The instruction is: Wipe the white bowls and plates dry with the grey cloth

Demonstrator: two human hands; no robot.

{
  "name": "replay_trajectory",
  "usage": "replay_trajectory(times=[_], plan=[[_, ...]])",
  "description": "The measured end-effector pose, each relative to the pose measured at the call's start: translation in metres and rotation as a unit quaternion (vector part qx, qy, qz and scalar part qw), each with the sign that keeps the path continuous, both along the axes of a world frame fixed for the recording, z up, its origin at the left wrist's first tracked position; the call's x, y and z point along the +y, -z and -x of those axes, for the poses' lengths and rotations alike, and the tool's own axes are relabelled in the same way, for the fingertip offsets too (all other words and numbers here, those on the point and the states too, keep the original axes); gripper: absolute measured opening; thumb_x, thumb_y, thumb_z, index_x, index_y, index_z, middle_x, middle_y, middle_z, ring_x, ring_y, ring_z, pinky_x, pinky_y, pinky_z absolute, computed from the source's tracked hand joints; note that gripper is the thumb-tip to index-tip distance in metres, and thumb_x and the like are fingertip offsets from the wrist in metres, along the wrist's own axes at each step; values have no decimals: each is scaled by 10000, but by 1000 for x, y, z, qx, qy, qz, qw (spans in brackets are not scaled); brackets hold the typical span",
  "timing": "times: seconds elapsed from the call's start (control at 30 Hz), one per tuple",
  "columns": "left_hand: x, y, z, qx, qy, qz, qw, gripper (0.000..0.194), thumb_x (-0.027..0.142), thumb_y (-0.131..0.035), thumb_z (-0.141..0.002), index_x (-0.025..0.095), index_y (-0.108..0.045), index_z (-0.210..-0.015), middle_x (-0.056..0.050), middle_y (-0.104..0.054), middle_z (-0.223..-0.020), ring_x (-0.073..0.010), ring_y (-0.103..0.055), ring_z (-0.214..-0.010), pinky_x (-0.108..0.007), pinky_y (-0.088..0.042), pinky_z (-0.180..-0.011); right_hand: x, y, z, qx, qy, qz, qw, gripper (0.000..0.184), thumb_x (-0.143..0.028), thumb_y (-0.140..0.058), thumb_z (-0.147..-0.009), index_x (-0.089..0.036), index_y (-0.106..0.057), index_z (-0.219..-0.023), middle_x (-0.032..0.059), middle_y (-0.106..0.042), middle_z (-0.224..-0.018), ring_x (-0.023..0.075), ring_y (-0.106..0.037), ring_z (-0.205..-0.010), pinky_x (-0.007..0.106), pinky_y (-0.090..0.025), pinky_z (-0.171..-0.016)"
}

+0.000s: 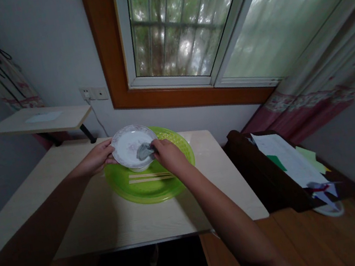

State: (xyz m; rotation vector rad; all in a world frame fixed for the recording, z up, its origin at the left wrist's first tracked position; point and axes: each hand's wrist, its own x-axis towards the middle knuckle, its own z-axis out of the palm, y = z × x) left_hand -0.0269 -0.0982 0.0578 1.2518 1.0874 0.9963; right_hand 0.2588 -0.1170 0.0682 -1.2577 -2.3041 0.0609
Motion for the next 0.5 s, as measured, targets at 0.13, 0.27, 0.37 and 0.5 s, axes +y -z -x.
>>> replay_trajectory(times=[0.13,0.27,0.37,0.5], plan=[[-8,4,-13,-46,-31,0,998,593,197,-614,-790,162,-526,-1375,-106,-734,-1038,-154,-708,-684,-279,-598,-619,1,-5,22,-56,-122,26,991,173,-190,-620,-928,-167,-693,-1083,87,-692,-1088,200,-632,-1013,300,-464,-927],[-11,5,-27,-79,-31,-10,996,598,218,-633,-802,155,-520,-1385,-111,-740,-1016,-162,-707,-679,-258,-582,-592,7,-6,47,-62,-144,17,988,215,-172,-576,-945,-157,-688,-1128,93,-656,-1143,188,-619,-1049,284,-457,-955],[-11,7,-34,-88,-14,-27,996,626,208,-644,-798,177,-503,-1406,-90,-739,-1014,-153,-707,-709,-250,-583,-619,16,-7,61,-56,-120,-5,991,283,-154,-547,-942,-164,-664,-1200,95,-607,-1213,187,-603,-1065,283,-455,-969],[-11,13,-36,-61,-11,-29,998,670,179,-632,-778,199,-485,-1432,-70,-736,-993,-147,-696,-707,-255,-587,-617,33,-13,64,-42,-28,-28,998,429,-157,-529,-944,-183,-518,-1372,103,-547,-1300,192,-593,-1062,282,-478,-926]])
